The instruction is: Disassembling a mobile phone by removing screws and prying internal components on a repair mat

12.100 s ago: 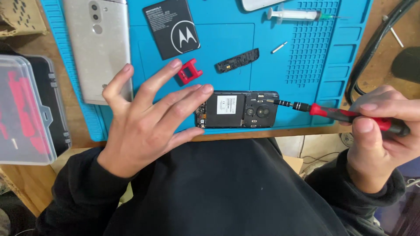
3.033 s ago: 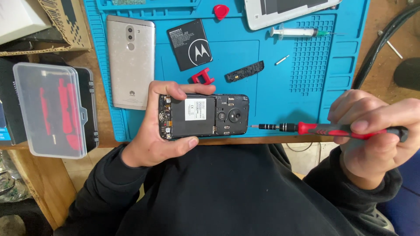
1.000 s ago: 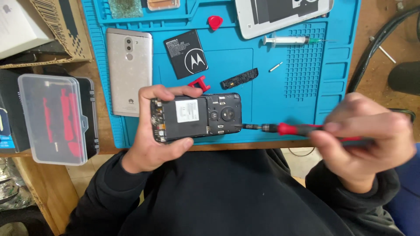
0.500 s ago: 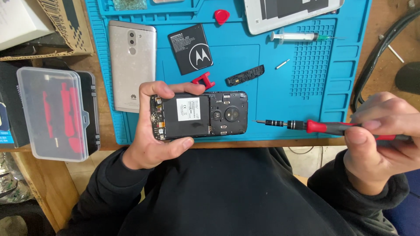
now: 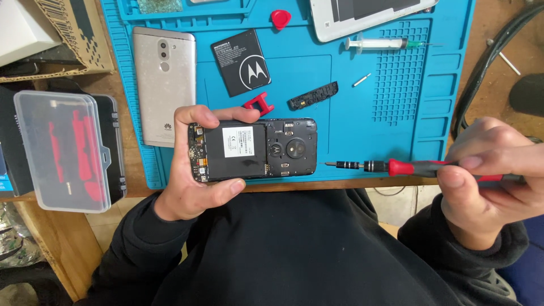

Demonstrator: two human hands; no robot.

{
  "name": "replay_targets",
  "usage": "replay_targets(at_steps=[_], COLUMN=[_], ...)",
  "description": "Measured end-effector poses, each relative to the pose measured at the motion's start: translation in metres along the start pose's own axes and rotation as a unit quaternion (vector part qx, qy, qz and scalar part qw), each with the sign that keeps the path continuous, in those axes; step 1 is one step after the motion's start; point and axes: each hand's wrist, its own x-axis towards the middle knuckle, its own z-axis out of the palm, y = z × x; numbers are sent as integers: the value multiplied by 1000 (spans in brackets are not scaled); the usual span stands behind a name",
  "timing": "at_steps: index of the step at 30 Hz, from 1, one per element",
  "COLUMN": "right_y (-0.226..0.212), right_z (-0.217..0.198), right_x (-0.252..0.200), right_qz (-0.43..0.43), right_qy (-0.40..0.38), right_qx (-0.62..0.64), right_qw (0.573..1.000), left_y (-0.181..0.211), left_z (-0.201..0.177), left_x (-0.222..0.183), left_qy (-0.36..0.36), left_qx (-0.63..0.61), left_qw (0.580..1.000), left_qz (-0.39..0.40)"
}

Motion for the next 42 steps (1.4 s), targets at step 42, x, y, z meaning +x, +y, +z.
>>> replay_targets(at_steps=[42], right_y=[-43], right_z=[42], right_x=[46], right_qz=[-57], right_qy=[-198], right_qx=[-41], right_qw=[978], left_y=[-9], left_z=[12], left_x=[-2], left_qy=[-33], left_qx=[226], left_qw=[972], left_qz=[56])
